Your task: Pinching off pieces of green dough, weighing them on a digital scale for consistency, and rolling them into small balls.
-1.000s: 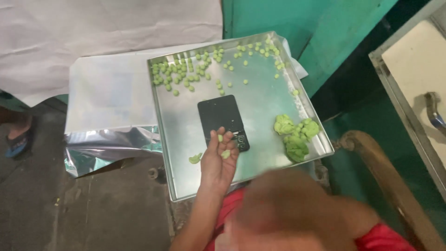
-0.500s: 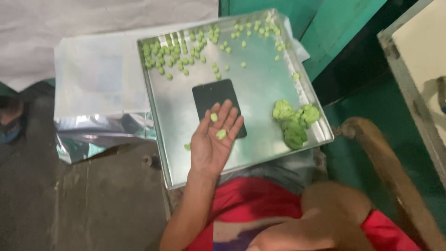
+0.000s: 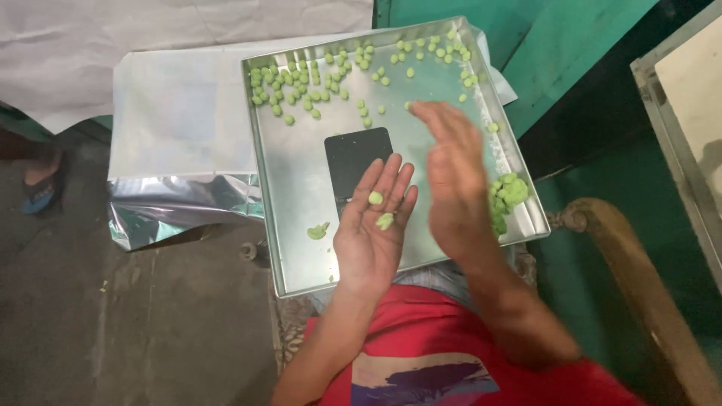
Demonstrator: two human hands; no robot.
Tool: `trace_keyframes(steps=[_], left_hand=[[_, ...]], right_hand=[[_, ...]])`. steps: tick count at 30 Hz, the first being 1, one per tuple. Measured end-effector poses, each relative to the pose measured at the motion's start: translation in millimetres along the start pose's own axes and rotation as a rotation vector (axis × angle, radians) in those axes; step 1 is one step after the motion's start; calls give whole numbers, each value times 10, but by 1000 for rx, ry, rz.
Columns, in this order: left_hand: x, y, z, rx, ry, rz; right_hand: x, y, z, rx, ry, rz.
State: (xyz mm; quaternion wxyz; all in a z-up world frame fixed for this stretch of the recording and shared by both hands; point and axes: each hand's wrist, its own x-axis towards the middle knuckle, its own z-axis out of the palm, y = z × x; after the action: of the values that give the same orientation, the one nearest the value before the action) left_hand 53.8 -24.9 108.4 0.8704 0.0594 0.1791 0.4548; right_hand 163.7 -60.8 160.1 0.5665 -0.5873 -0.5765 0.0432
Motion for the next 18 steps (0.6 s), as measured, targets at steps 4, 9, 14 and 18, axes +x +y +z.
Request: trace_keyframes(steps=[4,9,14,18], left_hand=[[-36,-234,-75,118,-4,58],[125,-235,-315,1,-244,82],[542,-567,-1673,154,-359,189],[-18,-188,-175,-196,-563,173]], right_hand=[[-110,136,448,-292,-4,-100],[-188,125,500,-90,-160,-142],[-164,506,638,146,-328,-184],[-289,711,1061,-628,38,-637]])
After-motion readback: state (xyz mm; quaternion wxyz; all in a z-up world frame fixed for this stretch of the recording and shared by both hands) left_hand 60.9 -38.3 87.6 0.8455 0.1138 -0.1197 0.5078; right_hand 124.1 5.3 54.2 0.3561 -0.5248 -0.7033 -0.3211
